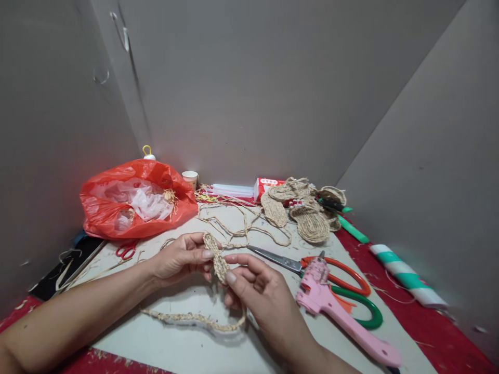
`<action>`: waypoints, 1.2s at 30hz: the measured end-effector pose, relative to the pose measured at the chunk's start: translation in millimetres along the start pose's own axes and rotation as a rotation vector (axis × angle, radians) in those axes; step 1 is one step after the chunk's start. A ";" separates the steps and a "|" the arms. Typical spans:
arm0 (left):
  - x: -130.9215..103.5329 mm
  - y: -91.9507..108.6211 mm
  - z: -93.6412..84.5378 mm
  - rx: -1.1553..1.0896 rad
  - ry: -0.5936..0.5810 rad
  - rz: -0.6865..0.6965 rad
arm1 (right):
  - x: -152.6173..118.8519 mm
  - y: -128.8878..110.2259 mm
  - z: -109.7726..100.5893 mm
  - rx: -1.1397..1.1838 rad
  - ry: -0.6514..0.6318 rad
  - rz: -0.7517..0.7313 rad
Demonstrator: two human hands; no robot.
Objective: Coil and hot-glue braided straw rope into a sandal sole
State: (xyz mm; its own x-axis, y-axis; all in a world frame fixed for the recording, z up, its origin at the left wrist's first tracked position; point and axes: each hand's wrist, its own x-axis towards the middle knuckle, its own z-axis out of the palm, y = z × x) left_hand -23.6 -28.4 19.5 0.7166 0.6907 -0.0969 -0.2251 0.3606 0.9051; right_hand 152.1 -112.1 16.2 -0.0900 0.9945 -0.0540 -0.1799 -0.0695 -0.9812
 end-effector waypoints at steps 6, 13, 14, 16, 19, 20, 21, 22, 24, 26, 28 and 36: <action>0.5 0.4 -0.6 0.011 -0.010 0.014 | 5.3 2.2 0.0 0.063 0.033 0.088; -0.7 -3.8 4.9 0.046 0.050 0.006 | 4.7 3.1 3.7 0.033 0.064 0.071; -0.8 -5.3 5.5 0.060 0.064 0.006 | 5.0 3.0 4.6 0.014 0.048 0.080; -0.3 -8.7 5.5 0.064 0.091 0.003 | 6.2 -0.2 4.8 -0.046 0.026 0.092; 2.5 -13.1 2.2 0.041 0.132 -0.018 | 7.5 -16.5 -2.9 -0.245 0.073 0.031; 3.7 -14.2 0.6 0.036 0.142 -0.024 | 6.7 -24.9 -8.4 -0.352 0.097 -0.007; 5.0 -15.0 -1.2 0.032 0.147 -0.027 | 4.8 -33.9 -15.6 -0.481 0.116 -0.039; 6.2 -15.6 -2.9 0.030 0.146 -0.029 | 1.7 -42.5 -24.5 -0.619 0.117 -0.065; 7.9 -16.4 -6.2 0.023 0.141 -0.035 | -8.2 -54.8 -47.0 -0.923 0.124 -0.101; 8.9 -17.4 -9.0 0.011 0.138 -0.047 | -22.1 -55.8 -73.3 -1.229 0.162 -0.079; 9.3 -19.0 -11.2 -0.004 0.138 -0.055 | -37.8 -44.8 -99.5 -1.515 0.203 -0.089; 9.1 -23.5 -13.0 -0.029 0.113 -0.095 | -65.5 14.5 -141.2 -1.892 0.176 0.054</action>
State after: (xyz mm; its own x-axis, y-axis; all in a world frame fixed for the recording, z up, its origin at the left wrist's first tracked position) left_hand -20.3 -22.5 -8.0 0.6573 0.7180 -0.2288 -0.1797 0.4442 0.8777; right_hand 293.8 -167.2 -20.7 0.0509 0.9986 0.0168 0.9885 -0.0527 0.1417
